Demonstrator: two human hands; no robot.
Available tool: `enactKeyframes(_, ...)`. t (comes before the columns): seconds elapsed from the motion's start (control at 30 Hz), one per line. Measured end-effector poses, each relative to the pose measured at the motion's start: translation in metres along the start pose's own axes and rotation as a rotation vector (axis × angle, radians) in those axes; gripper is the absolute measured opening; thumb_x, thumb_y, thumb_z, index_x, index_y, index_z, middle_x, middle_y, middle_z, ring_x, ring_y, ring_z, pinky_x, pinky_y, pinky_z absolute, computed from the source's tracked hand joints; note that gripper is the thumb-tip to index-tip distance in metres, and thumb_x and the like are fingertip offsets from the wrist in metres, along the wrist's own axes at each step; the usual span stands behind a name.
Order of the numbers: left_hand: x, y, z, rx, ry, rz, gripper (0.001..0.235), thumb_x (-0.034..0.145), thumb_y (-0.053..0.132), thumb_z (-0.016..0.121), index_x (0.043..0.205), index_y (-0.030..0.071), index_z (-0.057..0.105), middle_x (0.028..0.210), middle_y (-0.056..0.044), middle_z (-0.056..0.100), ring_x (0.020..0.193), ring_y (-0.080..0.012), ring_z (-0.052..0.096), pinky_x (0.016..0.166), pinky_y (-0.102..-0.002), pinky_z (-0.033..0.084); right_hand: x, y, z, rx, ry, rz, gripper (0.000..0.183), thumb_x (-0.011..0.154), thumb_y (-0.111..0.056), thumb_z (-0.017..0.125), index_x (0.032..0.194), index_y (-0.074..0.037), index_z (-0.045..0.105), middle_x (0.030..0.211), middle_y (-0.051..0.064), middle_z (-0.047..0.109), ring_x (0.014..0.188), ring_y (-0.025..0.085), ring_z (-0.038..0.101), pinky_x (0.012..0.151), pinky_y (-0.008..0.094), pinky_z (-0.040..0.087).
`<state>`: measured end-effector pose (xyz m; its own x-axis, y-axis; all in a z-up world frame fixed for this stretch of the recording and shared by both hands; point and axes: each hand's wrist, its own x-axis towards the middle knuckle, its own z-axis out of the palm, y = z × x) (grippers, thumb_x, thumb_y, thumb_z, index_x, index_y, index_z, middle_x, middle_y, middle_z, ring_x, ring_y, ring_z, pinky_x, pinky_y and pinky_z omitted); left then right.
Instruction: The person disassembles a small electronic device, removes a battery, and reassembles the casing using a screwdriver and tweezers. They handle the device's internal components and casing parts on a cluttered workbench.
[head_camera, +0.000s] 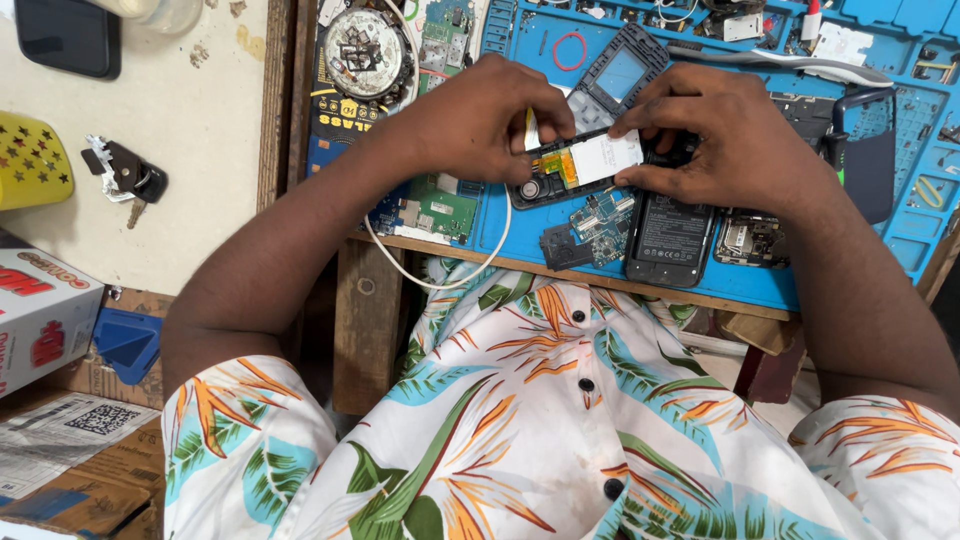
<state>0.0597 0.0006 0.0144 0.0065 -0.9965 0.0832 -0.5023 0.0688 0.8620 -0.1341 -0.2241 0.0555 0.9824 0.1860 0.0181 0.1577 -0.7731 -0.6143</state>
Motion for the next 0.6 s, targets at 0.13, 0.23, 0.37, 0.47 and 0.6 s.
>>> enactKeyframes(0.13, 0.001, -0.009, 0.009, 0.023, 0.010, 0.022, 0.044, 0.066, 0.010, 0.080, 0.109, 0.006, 0.072, 0.092, -0.006, 0.069, 0.067, -0.0181, 0.069, 0.063, -0.032, 0.058, -0.003, 0.005, 0.001, -0.001, 0.008, 0.013, 0.040, 0.076, -0.025, 0.092, 0.110, -0.009, 0.076, 0.108, 0.007, 0.069, 0.087, 0.020, 0.071, 0.075, 0.033, 0.060)
enactKeyframes(0.23, -0.001, -0.011, 0.009, 0.025, 0.021, 0.034, 0.042, 0.067, 0.014, 0.081, 0.108, 0.007, 0.073, 0.090, -0.007, 0.069, 0.067, -0.0189, 0.069, 0.064, -0.033, 0.058, 0.002, 0.002, 0.000, -0.036, -0.017, 0.063, 0.044, 0.070, -0.026, 0.092, 0.108, -0.009, 0.076, 0.109, 0.008, 0.069, 0.085, 0.022, 0.071, 0.073, 0.036, 0.059)
enactKeyframes(0.37, 0.002, -0.001, 0.006, -0.023, 0.060, 0.009, 0.038, 0.072, 0.021, 0.080, 0.108, 0.009, 0.075, 0.091, -0.005, 0.072, 0.068, -0.0169, 0.071, 0.064, -0.031, 0.059, 0.010, -0.010, -0.006, 0.047, -0.013, 0.085, 0.045, 0.068, -0.024, 0.089, 0.109, -0.012, 0.075, 0.105, 0.006, 0.068, 0.085, 0.021, 0.069, 0.071, 0.035, 0.059)
enactKeyframes(0.47, 0.002, 0.012, 0.008, -0.008, 0.063, -0.075, 0.043, 0.072, 0.030, 0.082, 0.109, 0.009, 0.075, 0.092, -0.005, 0.073, 0.070, -0.0197, 0.071, 0.066, -0.033, 0.059, 0.010, -0.014, -0.004, 0.060, -0.039, 0.180, 0.043, 0.066, -0.024, 0.090, 0.105, -0.013, 0.075, 0.100, 0.004, 0.068, 0.076, 0.019, 0.069, 0.067, 0.034, 0.058)
enactKeyframes(0.6, -0.004, 0.029, 0.015, 0.185, 0.096, 0.050, 0.055, 0.072, 0.040, 0.086, 0.114, 0.008, 0.071, 0.102, -0.011, 0.070, 0.098, -0.0309, 0.070, 0.086, -0.043, 0.056, 0.009, -0.009, 0.000, 0.091, -0.024, 0.139, 0.043, 0.067, -0.025, 0.089, 0.105, -0.011, 0.075, 0.100, 0.003, 0.069, 0.073, 0.018, 0.069, 0.065, 0.033, 0.059)
